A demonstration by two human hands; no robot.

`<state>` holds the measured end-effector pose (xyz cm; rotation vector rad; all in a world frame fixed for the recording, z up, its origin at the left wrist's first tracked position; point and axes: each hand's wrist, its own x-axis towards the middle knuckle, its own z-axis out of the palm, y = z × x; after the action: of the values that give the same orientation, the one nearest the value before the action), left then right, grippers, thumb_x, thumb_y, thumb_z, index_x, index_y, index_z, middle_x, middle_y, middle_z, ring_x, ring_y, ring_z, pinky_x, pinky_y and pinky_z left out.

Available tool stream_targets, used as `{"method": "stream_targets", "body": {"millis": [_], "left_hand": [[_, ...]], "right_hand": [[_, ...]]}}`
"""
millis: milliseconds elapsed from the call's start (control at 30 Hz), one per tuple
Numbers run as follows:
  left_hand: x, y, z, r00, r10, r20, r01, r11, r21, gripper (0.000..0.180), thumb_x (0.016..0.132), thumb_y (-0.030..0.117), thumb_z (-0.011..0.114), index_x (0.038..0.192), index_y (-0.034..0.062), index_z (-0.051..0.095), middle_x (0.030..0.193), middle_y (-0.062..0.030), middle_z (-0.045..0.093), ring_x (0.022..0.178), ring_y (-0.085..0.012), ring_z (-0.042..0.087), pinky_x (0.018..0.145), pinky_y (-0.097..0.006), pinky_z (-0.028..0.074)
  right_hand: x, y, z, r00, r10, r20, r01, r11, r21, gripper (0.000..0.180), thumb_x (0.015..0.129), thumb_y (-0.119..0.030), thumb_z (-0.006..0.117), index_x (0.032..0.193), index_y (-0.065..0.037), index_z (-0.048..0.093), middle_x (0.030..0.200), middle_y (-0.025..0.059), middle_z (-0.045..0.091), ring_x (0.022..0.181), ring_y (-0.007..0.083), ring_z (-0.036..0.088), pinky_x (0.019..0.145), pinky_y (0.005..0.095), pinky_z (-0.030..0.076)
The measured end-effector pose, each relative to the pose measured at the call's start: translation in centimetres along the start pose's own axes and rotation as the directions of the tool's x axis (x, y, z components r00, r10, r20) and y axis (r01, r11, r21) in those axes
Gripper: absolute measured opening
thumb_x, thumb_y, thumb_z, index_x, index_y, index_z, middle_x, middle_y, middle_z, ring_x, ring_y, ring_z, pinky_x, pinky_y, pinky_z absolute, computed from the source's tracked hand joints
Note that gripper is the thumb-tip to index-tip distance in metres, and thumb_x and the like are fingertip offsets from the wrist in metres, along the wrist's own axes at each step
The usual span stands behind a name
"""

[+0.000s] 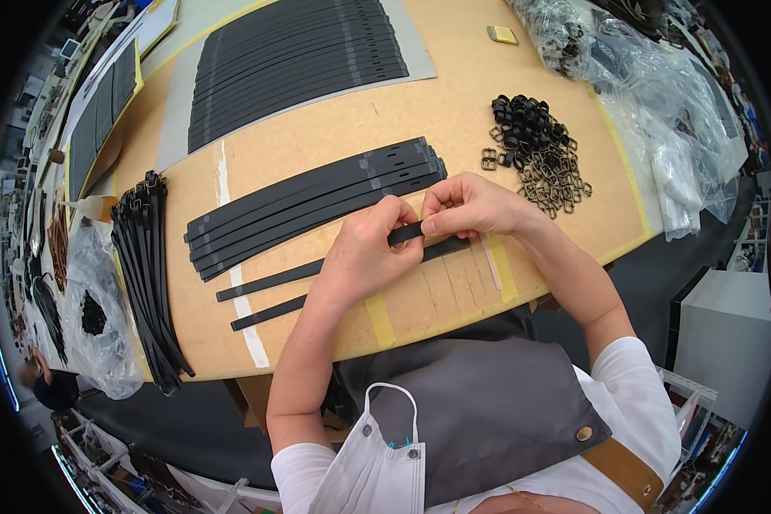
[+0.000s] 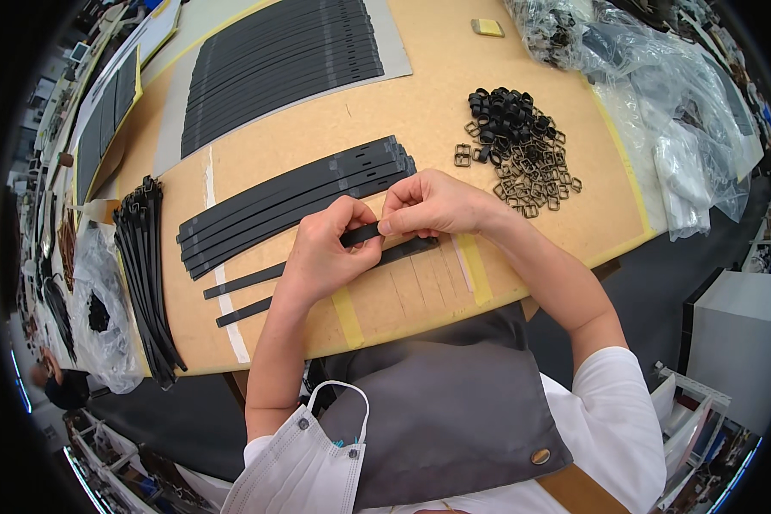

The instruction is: The person attaches metal buckles to the ends of black fabric straps by hand. They pick up a strap and a buckle, thread the strap through the buckle, and fold it back to secure it. The person repeats this process for multiple straps, stacking the finished items on the table.

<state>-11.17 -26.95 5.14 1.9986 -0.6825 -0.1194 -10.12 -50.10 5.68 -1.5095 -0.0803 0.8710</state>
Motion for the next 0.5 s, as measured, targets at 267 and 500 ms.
{"method": "stream_targets", "body": {"millis": [267, 500], "left_hand": [[-0.10, 0.42, 0.03, 1.000, -0.012, -0.009, 0.012, 0.999, -0.034, 0.021, 0.078, 0.001, 0.078, 0.094, -0.0009, 0.065, 0.081, -0.0084, 0.069, 0.072, -0.0138, 0.068, 0.062, -0.027, 0.056], [-0.02, 0.28, 0.23, 0.995, 0.093, -0.039, -0.094, 0.995, -0.022, 0.023, 0.078, 0.000, 0.081, 0.098, -0.0012, 0.069, 0.085, -0.0095, 0.071, 0.074, -0.0147, 0.069, 0.064, -0.027, 0.056]], "right_hand": [[-0.02, 0.02, 0.27, 1.000, -0.023, -0.008, 0.024, 0.999, 0.031, 0.018, 0.089, -0.022, 0.080, 0.084, -0.010, 0.068, 0.073, -0.0078, 0.062, 0.058, 0.0007, 0.051, 0.051, 0.0198, 0.038], [-0.06, 0.40, 0.19, 0.998, -0.065, -0.012, 0.066, 0.992, 0.112, 0.008, 0.089, -0.011, 0.074, 0.087, -0.005, 0.069, 0.079, -0.0034, 0.066, 0.065, 0.0033, 0.054, 0.057, 0.0213, 0.042]]}}
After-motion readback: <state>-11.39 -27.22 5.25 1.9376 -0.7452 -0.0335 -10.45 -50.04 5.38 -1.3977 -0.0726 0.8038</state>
